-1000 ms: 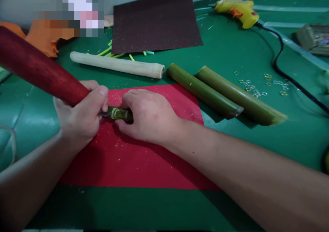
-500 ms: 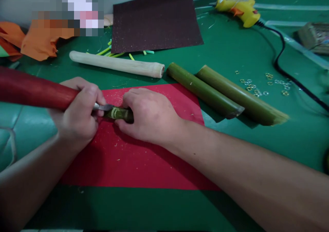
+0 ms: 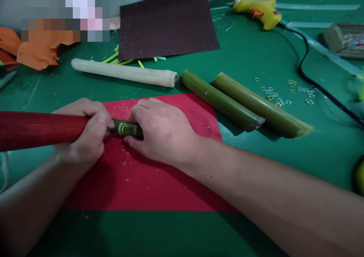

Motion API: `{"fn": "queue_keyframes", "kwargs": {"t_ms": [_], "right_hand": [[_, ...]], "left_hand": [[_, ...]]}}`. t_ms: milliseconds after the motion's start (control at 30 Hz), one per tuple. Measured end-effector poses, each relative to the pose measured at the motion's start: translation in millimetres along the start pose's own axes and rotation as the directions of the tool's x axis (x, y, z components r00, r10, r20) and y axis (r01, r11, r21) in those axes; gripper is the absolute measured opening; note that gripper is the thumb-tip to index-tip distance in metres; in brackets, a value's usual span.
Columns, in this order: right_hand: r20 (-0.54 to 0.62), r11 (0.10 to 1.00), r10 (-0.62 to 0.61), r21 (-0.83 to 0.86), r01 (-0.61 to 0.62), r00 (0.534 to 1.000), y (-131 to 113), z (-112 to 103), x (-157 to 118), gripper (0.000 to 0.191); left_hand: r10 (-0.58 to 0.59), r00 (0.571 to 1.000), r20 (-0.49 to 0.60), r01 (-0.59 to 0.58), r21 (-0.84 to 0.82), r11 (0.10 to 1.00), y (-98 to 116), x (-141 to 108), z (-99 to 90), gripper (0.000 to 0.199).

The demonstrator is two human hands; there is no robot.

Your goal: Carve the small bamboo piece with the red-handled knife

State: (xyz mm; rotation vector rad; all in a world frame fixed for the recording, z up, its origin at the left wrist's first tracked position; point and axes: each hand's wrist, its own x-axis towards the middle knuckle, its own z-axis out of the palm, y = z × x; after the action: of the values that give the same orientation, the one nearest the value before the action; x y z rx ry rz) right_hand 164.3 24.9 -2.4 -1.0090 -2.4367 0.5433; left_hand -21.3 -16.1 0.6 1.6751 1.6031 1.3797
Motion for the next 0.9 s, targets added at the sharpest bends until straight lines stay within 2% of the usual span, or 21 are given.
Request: {"fn": "queue_keyframes", "kwargs": {"t_ms": [100, 133, 267, 367, 467, 633, 767, 900], "right_hand": [[0.001, 1.000, -0.006, 0.010, 0.006, 1.000, -0.4, -0.1, 0.7, 0.028], [0.002, 1.000, -0.008, 0.011, 0.007, 1.000, -0.5, -0.2, 0.8, 0.029], [0.016, 1.000, 0.001, 0.001, -0.001, 1.000, -0.6, -1.1, 1.4, 0.029], [0.020, 1.000, 0.008, -0.006, -0.008, 1.000, -1.0, -1.5, 1.9, 0.029], [0.012, 1.000, 0.006, -0.001, -0.006, 1.000, -1.1, -1.3, 2.1, 0.028], [0.004, 1.000, 0.004, 0.006, -0.004, 1.000, -0.8, -1.1, 1.6, 0.029], [0.010, 1.000, 0.000, 0.017, 0.000, 1.000, -0.8, -1.4, 1.9, 0.029], [-0.003, 1.000, -0.004, 0.017, 0.004, 1.000, -1.1, -0.3, 2.1, 0.029]], "left_hand": [[0.178, 0.984, 0.026, -0.178, 0.032, 0.983, -2.1, -0.9, 0.9, 0.026], [0.198, 0.979, 0.045, -0.198, 0.012, 0.980, -2.4, -0.5, 1.3, 0.025], [0.209, 0.978, 0.017, -0.209, -0.035, 0.977, -2.5, 1.6, 3.6, 0.028], [0.219, 0.975, -0.043, -0.219, -0.003, 0.976, -1.5, 1.6, 5.7, 0.029], [0.219, 0.975, -0.049, -0.218, 0.026, 0.976, -1.9, 1.0, 7.4, 0.028], [0.254, 0.966, -0.054, -0.258, -0.085, 0.962, -7.5, 3.5, 8.5, 0.028], [0.284, 0.955, -0.080, -0.287, -0.028, 0.957, -8.2, 6.0, 9.3, 0.028], [0.262, 0.958, -0.114, -0.263, 0.008, 0.965, -6.0, 5.6, 10.2, 0.027]]}}
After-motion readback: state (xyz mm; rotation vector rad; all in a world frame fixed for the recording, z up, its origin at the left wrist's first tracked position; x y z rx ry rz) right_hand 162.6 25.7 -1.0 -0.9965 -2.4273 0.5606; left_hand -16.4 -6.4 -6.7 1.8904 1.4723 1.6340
